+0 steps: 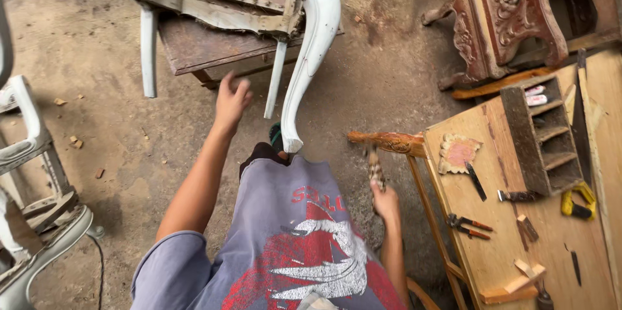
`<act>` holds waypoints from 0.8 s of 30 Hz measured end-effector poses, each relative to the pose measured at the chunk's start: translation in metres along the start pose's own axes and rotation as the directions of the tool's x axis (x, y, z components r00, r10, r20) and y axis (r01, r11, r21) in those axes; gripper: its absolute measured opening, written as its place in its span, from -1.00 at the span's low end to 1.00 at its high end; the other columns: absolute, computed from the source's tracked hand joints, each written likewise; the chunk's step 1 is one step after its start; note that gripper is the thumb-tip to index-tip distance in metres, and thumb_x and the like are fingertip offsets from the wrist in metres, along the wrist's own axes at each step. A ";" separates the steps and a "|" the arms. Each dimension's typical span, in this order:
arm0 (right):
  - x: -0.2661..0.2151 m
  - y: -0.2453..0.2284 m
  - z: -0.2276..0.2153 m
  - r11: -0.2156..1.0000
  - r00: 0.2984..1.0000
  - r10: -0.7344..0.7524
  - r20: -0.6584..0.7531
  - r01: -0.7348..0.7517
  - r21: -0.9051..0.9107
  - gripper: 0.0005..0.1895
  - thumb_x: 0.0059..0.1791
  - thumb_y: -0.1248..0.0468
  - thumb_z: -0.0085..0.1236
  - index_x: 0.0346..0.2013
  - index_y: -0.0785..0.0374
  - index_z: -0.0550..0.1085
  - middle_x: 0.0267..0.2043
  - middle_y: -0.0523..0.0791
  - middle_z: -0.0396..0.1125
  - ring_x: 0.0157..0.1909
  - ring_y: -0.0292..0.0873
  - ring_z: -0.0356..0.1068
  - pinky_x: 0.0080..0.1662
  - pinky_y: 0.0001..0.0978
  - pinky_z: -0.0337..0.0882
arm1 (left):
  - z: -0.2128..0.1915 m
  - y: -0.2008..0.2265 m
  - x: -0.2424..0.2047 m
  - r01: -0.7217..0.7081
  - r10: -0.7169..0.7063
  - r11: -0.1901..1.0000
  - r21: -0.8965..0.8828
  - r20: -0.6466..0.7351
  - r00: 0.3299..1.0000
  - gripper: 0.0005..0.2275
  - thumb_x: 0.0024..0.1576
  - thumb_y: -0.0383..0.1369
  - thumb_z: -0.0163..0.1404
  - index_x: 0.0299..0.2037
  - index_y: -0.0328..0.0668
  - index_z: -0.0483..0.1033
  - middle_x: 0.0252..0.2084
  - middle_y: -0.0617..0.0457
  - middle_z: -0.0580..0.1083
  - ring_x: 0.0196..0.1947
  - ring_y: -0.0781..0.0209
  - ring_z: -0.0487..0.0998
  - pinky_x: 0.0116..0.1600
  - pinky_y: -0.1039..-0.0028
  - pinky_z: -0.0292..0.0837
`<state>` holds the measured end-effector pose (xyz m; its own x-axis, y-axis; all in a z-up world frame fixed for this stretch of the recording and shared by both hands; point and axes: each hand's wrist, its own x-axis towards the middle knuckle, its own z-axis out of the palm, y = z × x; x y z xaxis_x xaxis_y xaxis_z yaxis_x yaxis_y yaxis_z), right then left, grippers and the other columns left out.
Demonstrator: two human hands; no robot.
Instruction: The person uses a chisel to shape a small wooden piece, then fits it into a broken section of a white chair leg. They secure the piece by hammering nails into the leg and continue to adjust and hammer the joint.
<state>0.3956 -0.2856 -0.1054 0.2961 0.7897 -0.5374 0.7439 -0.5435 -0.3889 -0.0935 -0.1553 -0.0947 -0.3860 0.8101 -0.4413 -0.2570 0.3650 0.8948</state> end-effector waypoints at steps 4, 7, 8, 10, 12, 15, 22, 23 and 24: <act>-0.048 0.044 0.046 0.973 0.944 0.228 0.237 -0.214 -0.081 -0.31 -0.10 -0.31 0.14 -0.40 0.35 0.61 -0.45 0.07 0.49 -0.34 0.02 0.51 -0.24 -0.11 0.41 | -0.100 -0.062 -0.083 0.233 -0.165 0.811 0.537 -0.171 0.971 -0.42 0.14 -0.14 0.06 0.32 -0.33 0.34 0.07 -0.28 0.54 -0.08 -0.11 0.64 0.01 0.23 0.55; -0.100 0.064 0.079 0.939 0.862 0.343 0.372 -0.329 -0.103 -0.30 -0.10 -0.30 0.15 -0.40 0.37 0.61 -0.45 0.08 0.49 -0.34 0.03 0.51 -0.24 -0.10 0.42 | -0.167 -0.079 -0.171 0.334 -0.265 0.392 0.857 -0.242 0.933 -0.35 0.04 -0.01 0.11 0.21 -0.42 0.46 0.22 -0.40 0.43 0.27 -0.26 0.42 0.33 0.12 0.30; -0.113 0.065 0.085 0.932 0.846 0.358 0.396 -0.347 -0.102 -0.29 -0.10 -0.30 0.15 -0.40 0.38 0.61 -0.45 0.08 0.49 -0.34 0.03 0.51 -0.24 -0.09 0.42 | -0.183 -0.078 -0.196 0.393 -0.370 0.233 0.889 -0.293 0.882 -0.42 0.08 0.00 0.08 0.10 -0.42 0.56 0.16 -0.40 0.49 0.23 -0.27 0.49 0.30 0.13 0.38; -0.131 0.063 0.091 0.918 0.806 0.386 0.448 -0.381 -0.105 -0.29 -0.10 -0.30 0.16 -0.40 0.39 0.61 -0.44 0.08 0.49 -0.34 0.04 0.51 -0.23 -0.09 0.42 | -0.207 -0.077 -0.238 0.558 -0.468 0.287 0.779 -0.394 0.791 -0.55 0.10 -0.02 0.04 -0.13 -0.33 0.64 -0.35 -0.27 0.66 -0.27 -0.14 0.70 0.00 0.17 0.53; -0.144 0.056 0.092 0.912 0.796 0.395 0.459 -0.400 -0.092 -0.28 -0.10 -0.30 0.16 -0.40 0.41 0.61 -0.44 0.09 0.49 -0.33 0.04 0.51 -0.23 -0.08 0.43 | -0.222 -0.074 -0.262 0.705 -0.548 0.339 0.623 -0.478 0.686 -0.57 0.14 -0.05 0.04 -0.22 -0.39 0.66 -0.48 -0.22 0.60 -0.48 -0.13 0.64 -0.23 0.11 0.57; -0.167 0.043 0.095 0.896 0.787 0.421 0.450 -0.438 -0.072 -0.27 -0.10 -0.30 0.17 -0.41 0.43 0.61 -0.44 0.10 0.49 -0.33 0.04 0.51 -0.23 -0.07 0.43 | -0.235 -0.074 -0.249 0.744 -0.564 0.338 0.576 -0.509 0.650 -0.56 0.15 -0.04 0.05 -0.25 -0.39 0.65 -0.50 -0.22 0.58 -0.53 -0.08 0.58 -0.28 0.11 0.53; -0.181 -0.025 0.114 0.862 0.809 0.479 0.340 -0.506 -0.010 -0.25 -0.10 -0.29 0.18 -0.41 0.48 0.60 -0.42 0.12 0.49 -0.32 0.06 0.52 -0.22 -0.05 0.44 | -0.217 -0.084 -0.087 0.128 -0.119 0.668 0.733 -0.065 0.991 -0.69 0.15 -0.19 0.00 -0.05 -0.19 0.66 -0.13 -0.18 0.64 -0.05 -0.07 0.67 0.09 0.24 0.51; -0.177 -0.041 0.116 0.857 0.816 0.485 0.314 -0.514 0.012 -0.25 -0.10 -0.29 0.18 -0.41 0.48 0.60 -0.42 0.12 0.49 -0.32 0.06 0.52 -0.22 -0.05 0.44 | -0.209 -0.081 -0.060 0.059 -0.085 0.649 0.759 -0.004 0.996 -0.71 0.14 -0.19 0.03 -0.10 -0.19 0.67 -0.15 -0.19 0.62 -0.07 -0.10 0.65 0.05 0.22 0.50; -0.174 -0.058 0.119 0.850 0.820 0.494 0.289 -0.526 0.039 -0.25 -0.10 -0.29 0.18 -0.41 0.49 0.60 -0.42 0.13 0.49 -0.32 0.06 0.52 -0.21 -0.04 0.45 | -0.202 -0.076 -0.036 -0.012 -0.055 0.624 0.782 0.059 0.997 -0.72 0.13 -0.18 0.05 -0.15 -0.19 0.68 -0.18 -0.19 0.61 -0.10 -0.13 0.62 0.02 0.20 0.48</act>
<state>0.2298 -0.4255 -0.0789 0.4375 0.2964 -0.8489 0.4529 -0.8882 -0.0768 -0.2395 -0.3051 -0.1601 -0.3184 0.8145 -0.4850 0.5370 0.5766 0.6158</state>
